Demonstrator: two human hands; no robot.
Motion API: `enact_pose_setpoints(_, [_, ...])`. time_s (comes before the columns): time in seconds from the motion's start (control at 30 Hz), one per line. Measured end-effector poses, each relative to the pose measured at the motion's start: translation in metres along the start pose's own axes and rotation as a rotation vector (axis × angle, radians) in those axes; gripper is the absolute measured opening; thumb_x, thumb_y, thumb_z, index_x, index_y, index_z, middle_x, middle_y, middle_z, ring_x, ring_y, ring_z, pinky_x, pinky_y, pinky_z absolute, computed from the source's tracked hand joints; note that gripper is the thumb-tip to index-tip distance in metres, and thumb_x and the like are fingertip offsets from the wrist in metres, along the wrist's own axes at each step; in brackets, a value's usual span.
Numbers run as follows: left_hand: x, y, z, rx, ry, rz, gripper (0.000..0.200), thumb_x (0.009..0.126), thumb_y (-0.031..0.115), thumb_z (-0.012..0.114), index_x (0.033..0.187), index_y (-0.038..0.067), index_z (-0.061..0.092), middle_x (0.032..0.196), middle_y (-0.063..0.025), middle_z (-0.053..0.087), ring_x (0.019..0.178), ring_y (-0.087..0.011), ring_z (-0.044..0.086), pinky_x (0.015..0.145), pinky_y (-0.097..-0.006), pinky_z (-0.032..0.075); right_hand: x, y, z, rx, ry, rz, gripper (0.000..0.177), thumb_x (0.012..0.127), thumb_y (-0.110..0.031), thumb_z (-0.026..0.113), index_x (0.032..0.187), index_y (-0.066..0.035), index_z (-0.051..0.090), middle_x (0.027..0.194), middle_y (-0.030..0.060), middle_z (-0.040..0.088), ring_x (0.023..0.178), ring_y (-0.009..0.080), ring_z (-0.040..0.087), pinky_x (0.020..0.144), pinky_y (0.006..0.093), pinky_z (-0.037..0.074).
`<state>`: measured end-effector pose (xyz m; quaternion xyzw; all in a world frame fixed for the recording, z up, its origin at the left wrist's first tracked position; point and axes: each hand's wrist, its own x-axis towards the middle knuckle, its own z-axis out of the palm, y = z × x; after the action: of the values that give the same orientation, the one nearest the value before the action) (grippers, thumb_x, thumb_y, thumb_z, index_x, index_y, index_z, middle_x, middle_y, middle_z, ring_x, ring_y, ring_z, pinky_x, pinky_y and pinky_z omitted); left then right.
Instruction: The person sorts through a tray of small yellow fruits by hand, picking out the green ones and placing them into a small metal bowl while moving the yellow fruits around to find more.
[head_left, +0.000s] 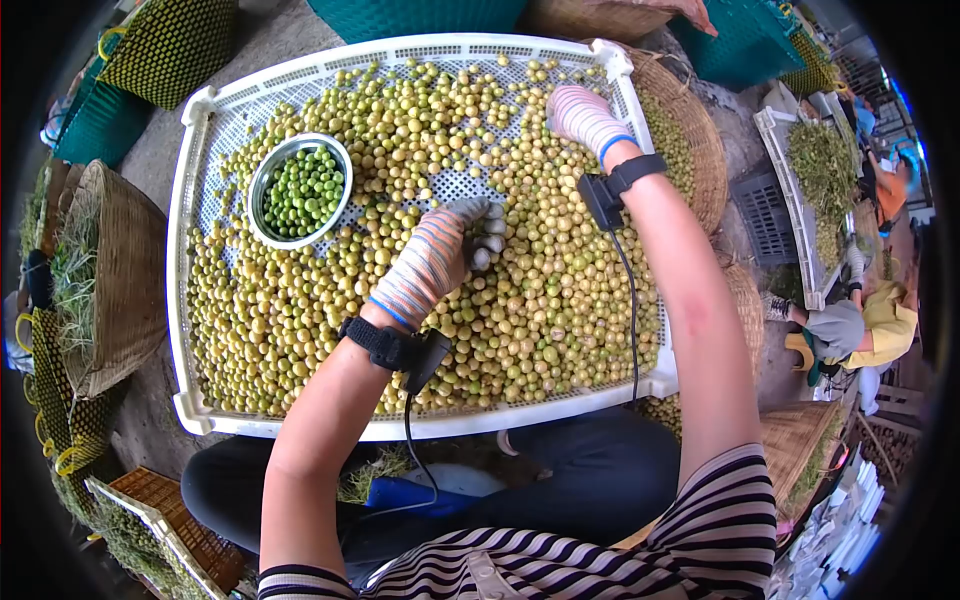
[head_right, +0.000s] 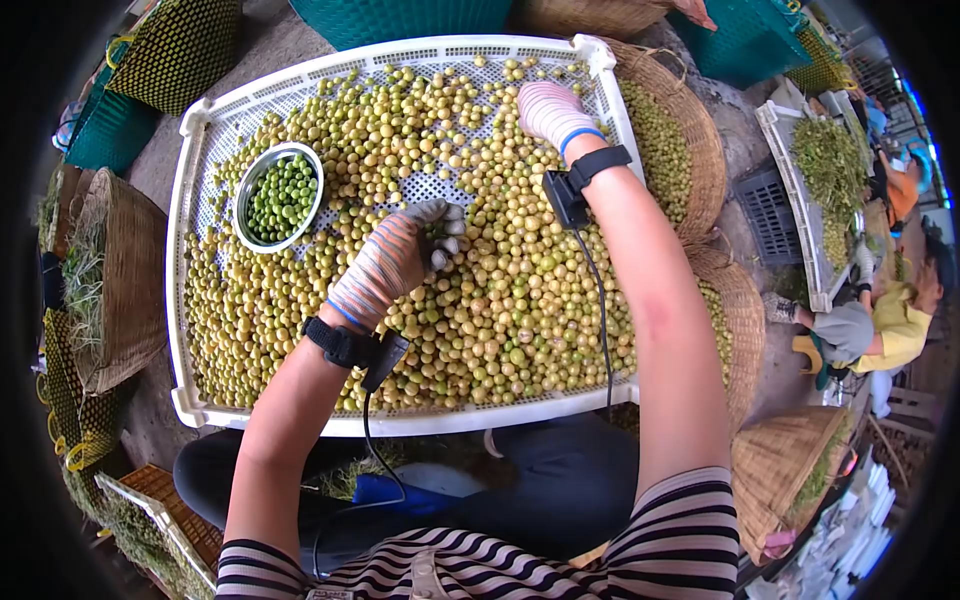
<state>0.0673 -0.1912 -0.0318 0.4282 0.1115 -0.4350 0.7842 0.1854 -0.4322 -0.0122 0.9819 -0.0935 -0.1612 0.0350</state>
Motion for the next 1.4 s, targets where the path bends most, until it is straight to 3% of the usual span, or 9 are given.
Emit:
enact_pose_setpoints(0.27, [-0.01,0.004,-0.004,-0.037,0.021,0.007,0.023,0.093,0.024,0.046,0.092,0.006,0.059,0.078,-0.0035,0.06,0.063,-0.0133,0.056,0.049,-0.0222,0.042,-0.022,-0.009,-0.015,0.147,0.053,-0.02,0.03,0.073,-0.023,0.066,0.097,-0.004,0.067,0.089,0.0188,0.066,0.081,0.0297,0.065,0.074,0.0362,0.051])
enact_pose_setpoints(0.3, [-0.013,0.005,-0.004,-0.064,0.042,0.011,0.023,0.093,0.023,0.045,0.092,0.004,0.058,0.077,-0.0049,0.06,0.062,-0.0143,0.057,0.048,-0.0226,0.043,-0.018,-0.002,-0.009,0.27,-0.007,-0.189,0.028,0.075,-0.027,0.066,0.094,-0.006,0.068,0.079,0.0149,0.067,0.067,0.0218,0.063,0.067,0.035,0.051])
enact_pose_setpoints(0.37, [-0.004,0.003,-0.008,-0.091,0.074,0.046,0.034,0.095,0.035,0.041,0.102,0.006,0.056,0.087,-0.0056,0.063,0.07,-0.0143,0.059,0.051,-0.0218,0.046,-0.056,-0.013,-0.034,0.402,-0.311,-0.479,0.028,0.079,-0.026,0.063,0.102,-0.011,0.067,0.089,0.0137,0.068,0.079,0.0231,0.065,0.072,0.0357,0.052])
enact_pose_setpoints(0.43, [-0.005,0.008,0.001,-0.215,0.087,0.025,0.028,0.096,0.029,0.042,0.096,0.006,0.056,0.08,-0.0038,0.061,0.066,-0.0144,0.059,0.05,-0.0216,0.045,-0.074,-0.02,-0.02,0.534,-0.26,-0.576,0.024,0.08,-0.027,0.064,0.093,-0.007,0.068,0.078,0.0128,0.067,0.065,0.0188,0.062,0.067,0.0348,0.051])
enact_pose_setpoints(0.6, [-0.003,0.007,0.005,-0.208,0.094,-0.008,0.025,0.095,0.024,0.042,0.097,0.004,0.057,0.082,-0.0043,0.061,0.066,-0.0144,0.058,0.052,-0.0215,0.045,-0.055,-0.037,0.004,-0.044,-0.091,-0.276,0.018,0.077,-0.017,0.061,0.092,-0.01,0.069,0.087,0.0183,0.065,0.083,0.0342,0.063,0.076,0.041,0.051])
enact_pose_setpoints(0.77, [-0.011,0.009,-0.004,-0.189,0.091,0.036,0.023,0.095,0.021,0.042,0.097,0.004,0.057,0.081,-0.0043,0.061,0.064,-0.0142,0.058,0.049,-0.0223,0.044,-0.066,-0.052,0.005,-0.169,-0.026,-0.331,0.019,0.074,-0.009,0.062,0.089,0.001,0.067,0.093,0.0205,0.065,0.09,0.0331,0.063,0.074,0.041,0.052])
enact_pose_setpoints(0.9, [-0.015,0.011,-0.017,-0.2,0.058,0.065,0.02,0.093,0.018,0.045,0.1,0.003,0.056,0.081,-0.0054,0.061,0.065,-0.0153,0.058,0.05,-0.0225,0.045,-0.054,-0.038,0.016,0.17,-0.018,-0.394,0.025,0.078,-0.018,0.064,0.095,0.0,0.066,0.085,0.0163,0.067,0.076,0.0274,0.066,0.067,0.0358,0.052])
enact_pose_setpoints(1.0, [-0.013,0.01,-0.018,-0.131,0.034,0.098,0.022,0.093,0.02,0.048,0.105,0.003,0.056,0.088,-0.0051,0.062,0.072,-0.015,0.059,0.054,-0.0215,0.046,-0.086,-0.029,0.016,1.254,-0.355,-0.318,0.032,0.08,-0.03,0.066,0.099,-0.004,0.065,0.069,-0.0023,0.06,0.059,0.0039,0.055,0.049,0.0177,0.04])
enact_pose_setpoints(1.4, [-0.027,-0.007,-0.011,-0.271,-0.021,0.027,0.018,0.093,0.024,0.052,0.105,0.011,0.056,0.08,-0.0003,0.056,0.065,-0.0096,0.053,0.049,-0.0172,0.042,-0.146,-0.062,0.002,0.957,-0.114,-0.687,0.017,0.08,-0.012,0.067,0.093,-0.001,0.067,0.076,0.0057,0.067,0.067,0.0122,0.06,0.063,0.0263,0.05])
